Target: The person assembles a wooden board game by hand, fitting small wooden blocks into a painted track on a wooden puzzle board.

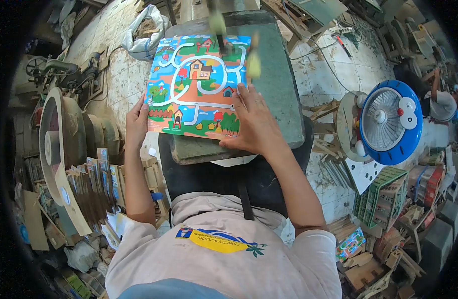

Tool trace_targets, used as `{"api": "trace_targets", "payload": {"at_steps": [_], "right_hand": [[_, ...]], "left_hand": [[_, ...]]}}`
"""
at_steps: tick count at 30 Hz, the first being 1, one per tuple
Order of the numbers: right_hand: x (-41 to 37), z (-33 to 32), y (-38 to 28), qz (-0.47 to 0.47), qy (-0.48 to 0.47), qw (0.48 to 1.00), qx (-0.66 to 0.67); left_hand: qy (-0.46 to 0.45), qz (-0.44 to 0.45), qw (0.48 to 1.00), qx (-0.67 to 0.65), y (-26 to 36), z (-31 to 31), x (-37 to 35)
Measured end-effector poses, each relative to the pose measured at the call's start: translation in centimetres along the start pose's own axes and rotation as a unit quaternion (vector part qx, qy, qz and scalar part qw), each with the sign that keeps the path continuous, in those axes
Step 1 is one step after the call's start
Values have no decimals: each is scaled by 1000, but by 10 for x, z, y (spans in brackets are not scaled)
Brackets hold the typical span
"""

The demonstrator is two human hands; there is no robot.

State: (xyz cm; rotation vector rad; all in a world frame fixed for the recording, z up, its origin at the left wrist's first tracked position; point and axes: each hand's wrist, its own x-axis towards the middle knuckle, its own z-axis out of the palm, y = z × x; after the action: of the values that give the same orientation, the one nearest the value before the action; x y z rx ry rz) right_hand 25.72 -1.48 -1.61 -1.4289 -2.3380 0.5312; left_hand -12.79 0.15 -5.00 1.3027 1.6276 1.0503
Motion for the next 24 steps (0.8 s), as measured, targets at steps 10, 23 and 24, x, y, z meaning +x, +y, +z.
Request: {"api": "trace_targets", "payload": {"at_steps": [10, 23, 24], "right_hand": [[5, -5, 16, -21, -15, 1000, -3], [17, -18, 31, -41, -50, 997, -37], [18, -22, 33, -41, -49, 997, -36]], "left_hand": [[6, -25, 999, -27, 11, 8, -15], [8, -68, 998, -16, 12, 11, -36], [9, -49, 999, -15, 11, 13, -38]]}}
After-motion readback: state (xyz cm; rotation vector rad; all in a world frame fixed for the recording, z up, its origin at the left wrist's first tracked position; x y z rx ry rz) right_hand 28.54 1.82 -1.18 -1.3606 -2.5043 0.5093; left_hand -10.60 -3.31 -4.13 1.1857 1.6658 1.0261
